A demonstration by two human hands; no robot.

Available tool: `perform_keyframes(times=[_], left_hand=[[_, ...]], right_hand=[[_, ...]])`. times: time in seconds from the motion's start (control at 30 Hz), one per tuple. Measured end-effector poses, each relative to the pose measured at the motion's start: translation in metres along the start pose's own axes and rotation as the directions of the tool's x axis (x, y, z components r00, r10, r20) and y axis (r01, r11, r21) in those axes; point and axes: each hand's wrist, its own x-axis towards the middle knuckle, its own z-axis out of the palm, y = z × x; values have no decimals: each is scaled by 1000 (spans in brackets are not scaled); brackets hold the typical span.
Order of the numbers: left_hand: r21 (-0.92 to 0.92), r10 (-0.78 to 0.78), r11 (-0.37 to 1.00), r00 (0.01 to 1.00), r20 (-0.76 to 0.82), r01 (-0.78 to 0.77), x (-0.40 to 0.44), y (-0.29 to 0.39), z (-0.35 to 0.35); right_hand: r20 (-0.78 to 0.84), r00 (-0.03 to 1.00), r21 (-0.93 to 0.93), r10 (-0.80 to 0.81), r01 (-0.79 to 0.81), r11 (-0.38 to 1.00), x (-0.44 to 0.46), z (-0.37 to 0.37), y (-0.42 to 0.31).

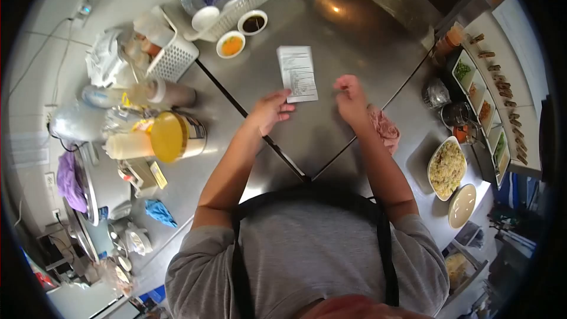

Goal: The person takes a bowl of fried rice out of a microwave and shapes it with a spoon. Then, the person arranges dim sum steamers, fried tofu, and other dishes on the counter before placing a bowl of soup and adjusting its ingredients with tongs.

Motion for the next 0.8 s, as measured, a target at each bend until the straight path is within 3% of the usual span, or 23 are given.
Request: perform_keyframes(times=[0.07, 0.1, 0.17, 0.3, 0.33, 0.4, 0.5, 0.6, 0.7, 0.8], left_hand=[[-108, -28, 994, 999, -42, 23, -19, -20, 27], [-69, -20, 998, 999, -44, 17, -20, -37, -3], [-29, 6, 1000, 1000, -3, -6, -23, -49, 2], [401, 262, 893, 960, -94, -204, -14, -65, -2], [587, 464, 737, 882, -79, -335, -9, -66, -4], [851, 774, 270, 627, 87, -451, 1, -64, -5], [938, 832, 102, 546, 102, -330, 5, -64, 3], [942, 836, 124, 544, 70, -312, 7, -65, 5], [946, 842, 102, 534, 83, -308, 8, -67, 4], [944, 834, 105, 545, 87, -311, 7, -67, 3]], right_hand=[[127, 991, -188, -49, 73, 979, -12, -2, -34], [172, 981, -308, -88, 138, 941, -13, 37, -15], [279, 950, -566, -142, 282, 774, -17, 46, -11], [271, 925, -565, -267, 377, 734, -19, 49, 1], [283, 918, -552, -277, 392, 736, -18, 46, 2], [303, 905, -532, -298, 420, 735, -16, 42, 3], [244, 931, -558, -272, 364, 746, -22, 44, -4], [252, 935, -578, -251, 354, 735, -32, 51, -13], [302, 878, -583, -372, 479, 657, -39, 61, -5], [303, 920, -763, -248, 391, 515, -34, 47, -6]])
